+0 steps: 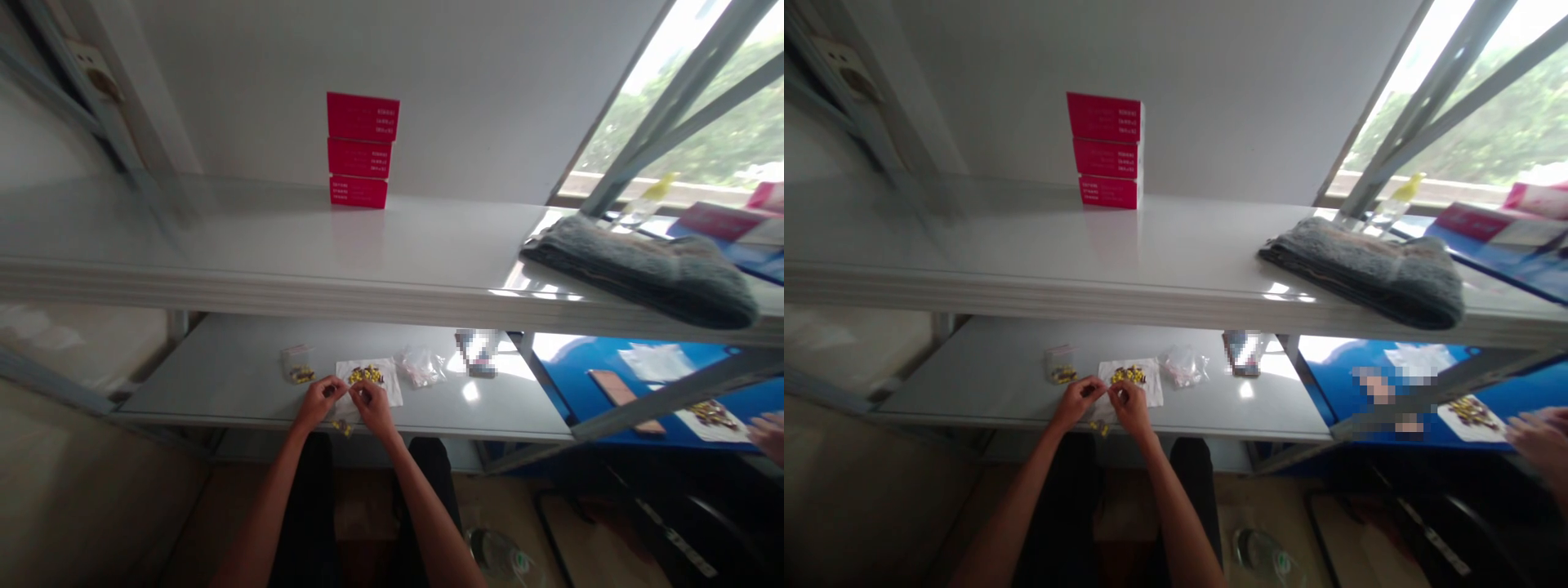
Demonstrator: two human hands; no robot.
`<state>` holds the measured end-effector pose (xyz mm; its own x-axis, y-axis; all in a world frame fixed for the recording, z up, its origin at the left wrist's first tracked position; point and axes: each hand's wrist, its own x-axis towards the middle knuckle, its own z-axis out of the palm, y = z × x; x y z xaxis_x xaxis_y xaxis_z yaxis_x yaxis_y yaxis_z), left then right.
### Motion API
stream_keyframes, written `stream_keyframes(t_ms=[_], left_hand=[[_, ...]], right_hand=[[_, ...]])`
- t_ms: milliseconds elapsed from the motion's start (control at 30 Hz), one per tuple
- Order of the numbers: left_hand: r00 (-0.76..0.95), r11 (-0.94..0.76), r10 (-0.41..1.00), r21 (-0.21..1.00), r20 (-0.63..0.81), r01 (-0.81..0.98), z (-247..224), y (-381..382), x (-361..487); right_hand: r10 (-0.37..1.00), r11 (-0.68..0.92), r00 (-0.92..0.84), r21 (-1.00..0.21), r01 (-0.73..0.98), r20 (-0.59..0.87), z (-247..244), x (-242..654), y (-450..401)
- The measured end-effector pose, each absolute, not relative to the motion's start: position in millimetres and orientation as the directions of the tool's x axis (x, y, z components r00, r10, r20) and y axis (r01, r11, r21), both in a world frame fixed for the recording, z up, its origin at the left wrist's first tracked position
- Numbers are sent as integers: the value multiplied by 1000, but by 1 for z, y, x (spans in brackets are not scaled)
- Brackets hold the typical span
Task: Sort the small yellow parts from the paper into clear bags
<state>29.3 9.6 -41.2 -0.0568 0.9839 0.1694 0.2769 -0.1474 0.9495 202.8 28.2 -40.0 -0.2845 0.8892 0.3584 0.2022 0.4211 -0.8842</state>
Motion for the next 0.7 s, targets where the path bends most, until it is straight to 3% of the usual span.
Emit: stream_keyframes(t_ms=[367,567,700], left_hand=[[-47,-156,983,947,176,282,-41,9,31],[-139,-133,976,963,168,235,-44,8,30],[-76,-142,983,958,165,249,-43,8,31]], right_hand=[[895,415,-274,-882,224,351,-48,203,31],[895,416,-272,-881,223,354,-48,203,31],[892,423,-261,-884,199,368,-46,204,30]])
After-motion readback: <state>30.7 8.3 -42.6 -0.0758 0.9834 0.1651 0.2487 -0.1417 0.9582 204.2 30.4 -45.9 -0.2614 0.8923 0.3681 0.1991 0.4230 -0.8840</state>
